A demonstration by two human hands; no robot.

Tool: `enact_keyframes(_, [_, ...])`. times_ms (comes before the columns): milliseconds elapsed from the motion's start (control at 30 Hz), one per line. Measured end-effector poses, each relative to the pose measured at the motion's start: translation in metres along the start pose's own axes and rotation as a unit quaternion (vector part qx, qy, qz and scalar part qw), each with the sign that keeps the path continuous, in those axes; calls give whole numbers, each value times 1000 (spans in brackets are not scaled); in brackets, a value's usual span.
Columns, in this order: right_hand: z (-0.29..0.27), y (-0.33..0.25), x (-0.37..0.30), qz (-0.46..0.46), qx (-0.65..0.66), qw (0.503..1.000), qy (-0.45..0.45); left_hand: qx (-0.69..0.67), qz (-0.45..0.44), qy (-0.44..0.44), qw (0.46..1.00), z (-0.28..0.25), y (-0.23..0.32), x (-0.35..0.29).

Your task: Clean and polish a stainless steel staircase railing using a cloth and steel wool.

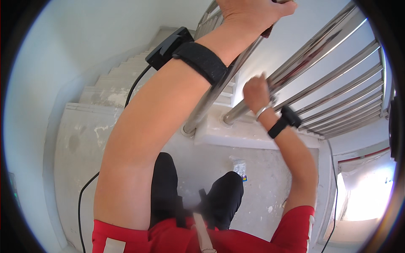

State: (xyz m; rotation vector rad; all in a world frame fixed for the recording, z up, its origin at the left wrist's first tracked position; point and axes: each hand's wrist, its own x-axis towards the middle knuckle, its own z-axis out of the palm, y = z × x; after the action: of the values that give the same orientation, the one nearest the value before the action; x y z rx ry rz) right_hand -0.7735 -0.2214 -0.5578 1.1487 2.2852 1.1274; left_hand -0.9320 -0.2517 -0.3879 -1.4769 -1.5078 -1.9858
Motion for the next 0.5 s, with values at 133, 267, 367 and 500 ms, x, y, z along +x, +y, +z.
enact_keyframes(133, [87,-55,-42,-72,-79,986,128,-14,-3,2,1000,13,17,4])
enact_keyframes(267, [104,-88,-39,-169,-10,985,38,-46,48,44,997,22,-13,-4])
enact_keyframes(367, [67,-47,-43,-154,116,972,133,-39,39,50,997,19,-11,-9])
enact_keyframes(500, [-19,55,-30,-34,25,948,314,-55,24,24,998,9,0,-9])
